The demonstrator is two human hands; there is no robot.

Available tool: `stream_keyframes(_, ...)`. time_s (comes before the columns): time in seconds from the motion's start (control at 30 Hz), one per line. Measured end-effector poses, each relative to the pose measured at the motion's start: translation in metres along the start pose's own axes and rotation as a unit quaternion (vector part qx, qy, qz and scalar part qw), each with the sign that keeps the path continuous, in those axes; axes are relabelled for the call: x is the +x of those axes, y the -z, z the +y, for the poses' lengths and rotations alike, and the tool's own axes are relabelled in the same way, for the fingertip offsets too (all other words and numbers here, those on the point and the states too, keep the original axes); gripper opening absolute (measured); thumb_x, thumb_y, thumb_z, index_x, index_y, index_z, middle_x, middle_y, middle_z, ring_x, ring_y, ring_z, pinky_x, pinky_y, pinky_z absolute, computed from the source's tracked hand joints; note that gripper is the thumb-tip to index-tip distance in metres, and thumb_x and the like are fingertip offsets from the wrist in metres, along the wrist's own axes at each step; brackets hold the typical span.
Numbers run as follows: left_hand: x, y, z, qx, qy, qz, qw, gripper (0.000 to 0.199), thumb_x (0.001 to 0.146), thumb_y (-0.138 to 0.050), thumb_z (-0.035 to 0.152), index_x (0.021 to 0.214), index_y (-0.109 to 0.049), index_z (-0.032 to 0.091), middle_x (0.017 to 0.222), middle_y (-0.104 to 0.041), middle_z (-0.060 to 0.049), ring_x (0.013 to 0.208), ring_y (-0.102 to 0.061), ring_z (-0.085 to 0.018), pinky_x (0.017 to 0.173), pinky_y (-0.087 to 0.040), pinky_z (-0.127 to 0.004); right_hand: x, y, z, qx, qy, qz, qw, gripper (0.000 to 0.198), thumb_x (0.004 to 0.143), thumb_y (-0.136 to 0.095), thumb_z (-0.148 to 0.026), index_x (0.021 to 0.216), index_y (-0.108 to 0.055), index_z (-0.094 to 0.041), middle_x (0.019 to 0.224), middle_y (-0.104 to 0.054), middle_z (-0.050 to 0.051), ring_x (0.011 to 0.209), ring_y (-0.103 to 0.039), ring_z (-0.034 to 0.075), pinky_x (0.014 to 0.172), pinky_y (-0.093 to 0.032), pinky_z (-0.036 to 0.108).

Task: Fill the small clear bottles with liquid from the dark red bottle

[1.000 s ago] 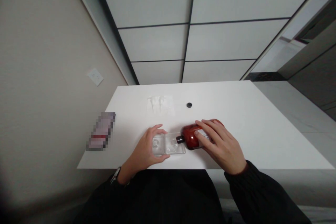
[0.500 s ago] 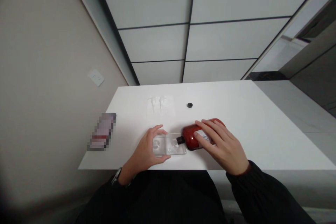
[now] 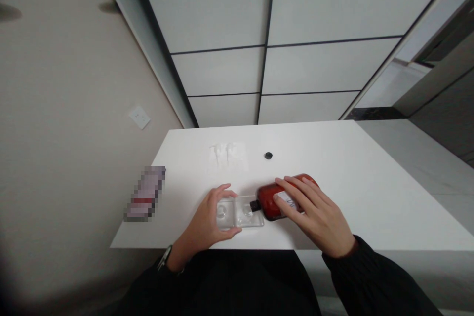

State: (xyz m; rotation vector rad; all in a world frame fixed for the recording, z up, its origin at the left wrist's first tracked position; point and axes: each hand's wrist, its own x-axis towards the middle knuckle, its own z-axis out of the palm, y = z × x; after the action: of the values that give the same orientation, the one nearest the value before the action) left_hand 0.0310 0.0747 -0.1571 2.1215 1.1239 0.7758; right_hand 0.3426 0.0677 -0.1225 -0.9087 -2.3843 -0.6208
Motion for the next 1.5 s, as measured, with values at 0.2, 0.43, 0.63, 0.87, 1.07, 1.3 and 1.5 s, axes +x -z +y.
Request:
stream_keyframes(0.2,0.000,-0.001,-0.001,-0.003,-0.006,0.003,1.000,0.107,0.071,-0.096,0.021,0.155,-0.029,0.029,0.140,-0.065,-0.011,0.135,-0.060,-0.035,0.120,-0.048,-0.059,0.001,0.002,0.001,-0.005,0.011,-0.011,1.000,0.033,0.096,-0.062,0.007,0.120,-0.064,-0.015,0.134,-0.073,0.025,0.121,-0.073,0.039,0.094,-0.065,0.058)
stream_keyframes(0.43,0.002,0.001,0.002,-0.004,0.006,-0.003,1.000,0.098,0.071,-0.095,0.021,0.150,-0.037,0.027,0.143,-0.065,-0.011,0.138,-0.059,-0.036,0.120,-0.047,-0.058,0.006,0.005,0.002,-0.002,0.016,-0.003,1.000,0.031,0.098,-0.059,0.006,0.120,-0.063,-0.016,0.131,-0.075,0.023,0.118,-0.074,0.039,0.091,-0.067,0.058)
stream_keyframes(0.63,0.002,0.003,0.006,-0.001,0.011,-0.005,1.000,0.096,0.072,-0.094,0.022,0.150,-0.038,0.026,0.142,-0.066,-0.011,0.136,-0.060,-0.035,0.120,-0.048,-0.057,0.006,0.006,0.004,-0.007,0.017,-0.003,1.000,0.034,0.098,-0.060,0.006,0.123,-0.061,-0.017,0.133,-0.075,0.022,0.120,-0.075,0.037,0.092,-0.068,0.056)
stream_keyframes(0.87,0.002,0.002,0.004,-0.001,0.013,-0.007,1.000,0.097,0.072,-0.093,0.021,0.151,-0.037,0.027,0.142,-0.065,-0.011,0.137,-0.059,-0.035,0.120,-0.047,-0.059,0.005,0.006,0.005,-0.011,0.012,-0.008,1.000,0.038,0.096,-0.063,0.007,0.125,-0.063,-0.018,0.135,-0.075,0.021,0.124,-0.074,0.036,0.095,-0.067,0.055)
stream_keyframes(1.07,0.002,0.002,0.003,-0.002,0.016,-0.011,1.000,0.095,0.074,-0.092,0.022,0.150,-0.037,0.027,0.142,-0.065,-0.012,0.139,-0.058,-0.036,0.121,-0.045,-0.061,0.002,0.007,0.007,0.006,0.007,-0.016,1.000,0.041,0.094,-0.065,0.007,0.126,-0.065,-0.019,0.141,-0.073,0.022,0.130,-0.071,0.038,0.098,-0.065,0.058)
stream_keyframes(1.3,0.003,0.003,0.004,-0.005,0.021,-0.011,1.000,0.091,0.073,-0.092,0.021,0.147,-0.041,0.027,0.143,-0.065,-0.012,0.139,-0.058,-0.037,0.121,-0.045,-0.061,0.001,0.009,0.011,0.010,0.003,-0.015,1.000,0.045,0.094,-0.066,0.008,0.129,-0.066,-0.021,0.144,-0.072,0.020,0.131,-0.071,0.038,0.100,-0.064,0.057)
stream_keyframes(1.5,0.003,0.002,0.004,-0.007,0.022,-0.011,1.000,0.090,0.072,-0.093,0.022,0.146,-0.042,0.027,0.143,-0.064,-0.011,0.139,-0.058,-0.036,0.121,-0.045,-0.060,0.008,0.014,0.012,-0.030,0.028,-0.022,0.999,0.037,0.097,-0.062,0.006,0.125,-0.063,-0.019,0.136,-0.075,0.020,0.123,-0.075,0.036,0.095,-0.067,0.054)
